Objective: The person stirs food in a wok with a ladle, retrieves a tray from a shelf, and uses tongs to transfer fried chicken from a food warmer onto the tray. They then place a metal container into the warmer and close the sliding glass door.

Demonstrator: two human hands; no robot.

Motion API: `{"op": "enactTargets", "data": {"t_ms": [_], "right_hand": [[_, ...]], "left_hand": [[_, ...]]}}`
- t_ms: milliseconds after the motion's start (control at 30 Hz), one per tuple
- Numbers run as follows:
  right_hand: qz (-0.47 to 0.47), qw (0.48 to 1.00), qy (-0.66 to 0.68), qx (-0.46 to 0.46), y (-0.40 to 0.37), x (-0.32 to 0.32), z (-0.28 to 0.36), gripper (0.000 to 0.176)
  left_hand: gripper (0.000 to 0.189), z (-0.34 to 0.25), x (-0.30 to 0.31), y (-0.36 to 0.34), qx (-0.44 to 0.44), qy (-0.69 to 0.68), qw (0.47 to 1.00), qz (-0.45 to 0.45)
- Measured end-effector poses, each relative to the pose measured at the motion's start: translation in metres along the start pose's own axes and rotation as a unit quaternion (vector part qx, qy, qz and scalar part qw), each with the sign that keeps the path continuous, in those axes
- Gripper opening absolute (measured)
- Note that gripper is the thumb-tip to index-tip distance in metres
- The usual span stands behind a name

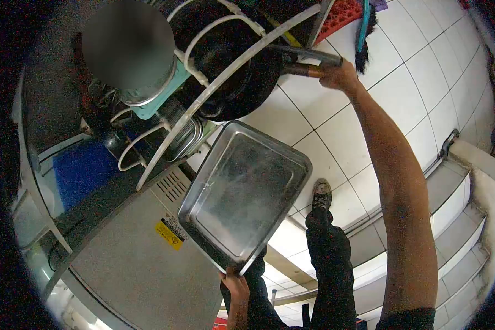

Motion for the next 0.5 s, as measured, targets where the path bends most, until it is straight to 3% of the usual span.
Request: {"op": "enactTargets", "data": {"t_ms": [33,67,100,133,167,200,267,333,400,433,467,500], "right_hand": [[0.002,1.0,-0.018,-0.016,0.005,0.0,-0.006,0.029],[-0.028,0.998,-0.038,-0.03,0.006,0.01,-0.002,0.033],[-0.08,0.994,0.036,-0.064,0.001,0.025,-0.003,0.033],[-0.104,0.992,-0.023,-0.07,0.002,0.037,0.001,0.035],[-0.131,0.985,-0.08,-0.077,0.003,0.047,0.004,0.037],[-0.134,0.985,-0.078,-0.074,-0.001,0.05,0.008,0.037],[-0.285,0.942,-0.106,-0.139,-0.029,0.078,-0.002,0.057],[-0.297,0.934,-0.054,-0.193,-0.062,0.097,-0.023,0.077],[-0.314,0.919,0.015,-0.239,-0.112,0.105,-0.044,0.085],[-0.289,0.917,0.12,-0.248,-0.143,0.101,-0.061,0.084],[-0.271,0.93,0.103,-0.227,-0.172,0.078,-0.084,0.084],[-0.247,0.91,0.234,-0.238,-0.214,0.07,-0.09,0.083]], "left_hand": [[0.054,0.009,0.014,0.006,-0.001,0.003,1.0,-0.001],[0.049,-0.003,0.015,0.005,-0.114,0.165,0.979,0.031],[0.047,-0.002,0.018,0.0,-0.166,0.246,0.954,0.049],[0.046,-0.008,0.015,-0.009,-0.221,0.321,0.919,0.058],[0.045,-0.014,0.01,-0.017,-0.13,0.16,0.977,0.05],[0.045,-0.011,0.009,-0.025,-0.035,-0.01,0.998,0.042],[0.046,-0.012,0.015,-0.043,-0.039,0.001,0.998,0.052],[0.051,-0.023,0.018,-0.067,-0.04,0.013,0.999,0.026],[0.059,-0.034,0.022,-0.096,-0.032,0.02,0.997,0.068],[0.061,-0.041,0.028,-0.114,-0.045,0.038,0.993,0.106],[0.061,-0.037,0.042,-0.127,-0.056,0.032,0.991,0.117],[0.06,-0.024,0.063,-0.133,-0.041,0.052,0.993,0.099]]}}
Point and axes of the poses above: each hand's wrist, its own y-axis towards the middle knuckle, its own x-axis out of the back of the hand, z = x × y, the point moved 7 cm from there along y, towards the middle knuckle, and after that the axes turned 11 degrees about y, right-handed, at the moved point
